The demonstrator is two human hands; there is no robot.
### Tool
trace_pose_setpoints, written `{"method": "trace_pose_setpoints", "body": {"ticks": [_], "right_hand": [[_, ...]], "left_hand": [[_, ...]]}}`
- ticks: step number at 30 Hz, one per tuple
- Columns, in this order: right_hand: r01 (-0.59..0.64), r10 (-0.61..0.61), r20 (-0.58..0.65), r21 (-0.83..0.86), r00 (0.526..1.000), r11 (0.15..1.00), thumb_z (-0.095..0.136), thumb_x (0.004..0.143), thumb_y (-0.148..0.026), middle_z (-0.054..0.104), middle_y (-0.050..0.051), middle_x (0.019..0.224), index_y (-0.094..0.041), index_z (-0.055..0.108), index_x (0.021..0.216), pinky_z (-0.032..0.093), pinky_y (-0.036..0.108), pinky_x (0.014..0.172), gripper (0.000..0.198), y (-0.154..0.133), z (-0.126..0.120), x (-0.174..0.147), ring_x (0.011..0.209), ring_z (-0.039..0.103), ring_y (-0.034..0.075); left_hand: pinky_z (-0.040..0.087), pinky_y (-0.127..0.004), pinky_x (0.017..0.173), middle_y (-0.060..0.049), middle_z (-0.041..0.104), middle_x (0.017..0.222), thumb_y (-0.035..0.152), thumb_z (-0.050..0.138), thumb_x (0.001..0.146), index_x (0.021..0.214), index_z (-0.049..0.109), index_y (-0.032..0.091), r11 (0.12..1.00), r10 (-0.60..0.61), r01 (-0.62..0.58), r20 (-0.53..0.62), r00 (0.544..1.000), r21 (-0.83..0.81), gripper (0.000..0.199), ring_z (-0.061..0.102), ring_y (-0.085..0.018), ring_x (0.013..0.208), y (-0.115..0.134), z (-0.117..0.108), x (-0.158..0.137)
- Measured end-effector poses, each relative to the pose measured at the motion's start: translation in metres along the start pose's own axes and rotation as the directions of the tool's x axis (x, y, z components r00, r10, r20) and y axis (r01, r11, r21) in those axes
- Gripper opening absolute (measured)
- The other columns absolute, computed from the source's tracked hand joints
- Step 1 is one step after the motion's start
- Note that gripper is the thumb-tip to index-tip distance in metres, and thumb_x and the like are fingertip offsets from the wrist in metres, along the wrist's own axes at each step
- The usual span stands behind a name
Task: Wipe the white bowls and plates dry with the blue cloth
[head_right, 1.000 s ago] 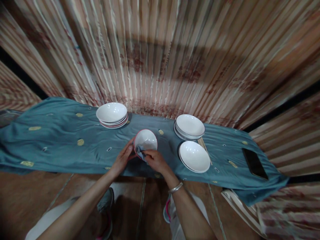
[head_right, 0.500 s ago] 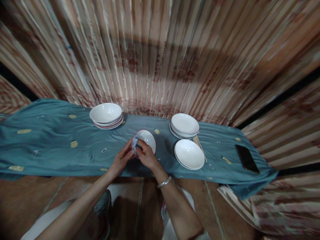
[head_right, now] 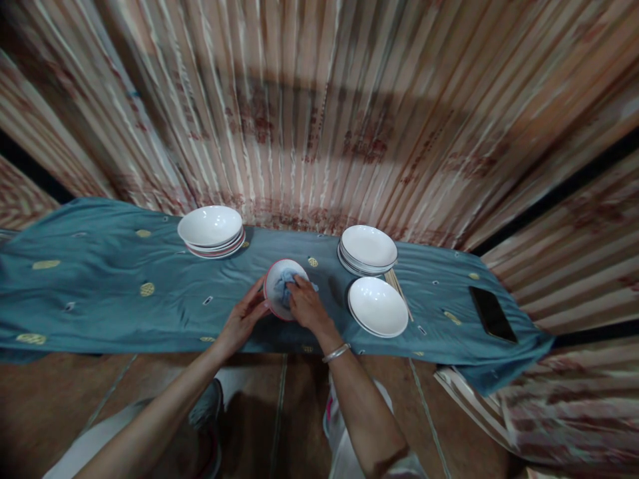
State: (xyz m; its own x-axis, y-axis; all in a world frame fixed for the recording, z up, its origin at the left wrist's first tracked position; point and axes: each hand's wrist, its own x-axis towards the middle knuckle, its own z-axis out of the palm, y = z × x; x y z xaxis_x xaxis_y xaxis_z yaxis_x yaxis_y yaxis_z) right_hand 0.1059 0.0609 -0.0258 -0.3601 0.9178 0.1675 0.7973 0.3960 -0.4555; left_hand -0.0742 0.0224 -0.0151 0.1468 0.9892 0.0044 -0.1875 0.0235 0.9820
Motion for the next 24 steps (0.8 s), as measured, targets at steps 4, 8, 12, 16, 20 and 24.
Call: {"method": "trace_pose_setpoints", "body": {"ticks": [4, 8, 12, 16, 20, 24], "right_hand": [[0.054, -0.063, 0.116, 0.075, 0.991, 0.996, 0.047, 0.09, -0.013, 0.062, 0.015, 0.131, -0.016, 0.068, 0.118, 0.042, 0.042, 0.107, 0.035, 0.009, -0.009, -0.008, 0.123, 0.057, 0.025], [0.085, -0.176, 0.217, 0.376, 0.96, 0.923, 0.048, 0.089, -0.02, 0.072, 0.008, 0.105, -0.018, 0.073, 0.104, 0.049, 0.035, 0.093, 0.029, 0.009, -0.019, -0.011, 0.1, 0.065, 0.021], [-0.041, -0.163, 0.222, 0.701, 0.961, 0.712, 0.055, 0.09, -0.039, 0.073, 0.003, 0.094, -0.019, 0.074, 0.1, 0.051, 0.031, 0.082, 0.03, -0.004, -0.026, -0.017, 0.085, 0.063, 0.017], [-0.121, -0.081, 0.2, 0.817, 0.976, 0.563, 0.067, 0.082, -0.049, 0.072, 0.001, 0.091, -0.019, 0.075, 0.101, 0.051, 0.029, 0.081, 0.036, -0.02, -0.025, -0.021, 0.082, 0.063, 0.016], [-0.057, -0.038, 0.101, 0.792, 0.994, 0.608, 0.073, 0.077, -0.046, 0.073, 0.002, 0.099, -0.02, 0.074, 0.105, 0.051, 0.032, 0.087, 0.037, -0.029, -0.018, -0.022, 0.093, 0.066, 0.02], [0.017, -0.013, -0.012, 0.64, 1.0, 0.768, 0.072, 0.079, -0.032, 0.074, 0.004, 0.102, -0.02, 0.071, 0.111, 0.051, 0.033, 0.087, 0.035, -0.039, -0.014, -0.026, 0.093, 0.067, 0.02]], "left_hand": [[0.047, -0.046, 0.105, -0.01, 0.064, 0.134, 0.049, 0.072, 0.075, 0.147, 0.045, 0.021, 1.0, 0.008, -0.008, -0.005, 1.0, 0.008, 0.082, 0.06, -0.03, 0.122, -0.002, 0.0, 0.002], [0.049, -0.044, 0.102, -0.009, 0.066, 0.13, 0.048, 0.073, 0.074, 0.145, 0.048, 0.022, 1.0, 0.009, -0.009, -0.036, 0.999, 0.015, 0.08, 0.062, -0.029, 0.117, -0.004, 0.0, 0.003], [0.051, -0.044, 0.099, -0.009, 0.068, 0.128, 0.047, 0.075, 0.073, 0.143, 0.052, 0.022, 1.0, 0.01, -0.011, -0.073, 0.997, -0.014, 0.077, 0.063, -0.029, 0.116, -0.005, 0.001, 0.005], [0.053, -0.042, 0.097, -0.009, 0.067, 0.13, 0.048, 0.074, 0.073, 0.143, 0.052, 0.023, 1.0, -0.005, 0.002, -0.087, 0.996, -0.025, 0.077, 0.063, -0.03, 0.117, -0.009, 0.0, 0.007], [0.045, -0.039, 0.106, -0.006, 0.061, 0.14, 0.048, 0.071, 0.076, 0.139, 0.056, 0.025, 0.999, 0.035, -0.032, -0.114, 0.993, 0.033, 0.068, 0.056, -0.028, 0.128, -0.013, -0.004, 0.009], [0.036, -0.038, 0.113, -0.005, 0.058, 0.143, 0.051, 0.067, 0.079, 0.137, 0.058, 0.024, 0.995, 0.042, -0.029, -0.135, 0.99, 0.096, 0.065, 0.052, -0.027, 0.133, -0.008, -0.006, 0.006]]}}
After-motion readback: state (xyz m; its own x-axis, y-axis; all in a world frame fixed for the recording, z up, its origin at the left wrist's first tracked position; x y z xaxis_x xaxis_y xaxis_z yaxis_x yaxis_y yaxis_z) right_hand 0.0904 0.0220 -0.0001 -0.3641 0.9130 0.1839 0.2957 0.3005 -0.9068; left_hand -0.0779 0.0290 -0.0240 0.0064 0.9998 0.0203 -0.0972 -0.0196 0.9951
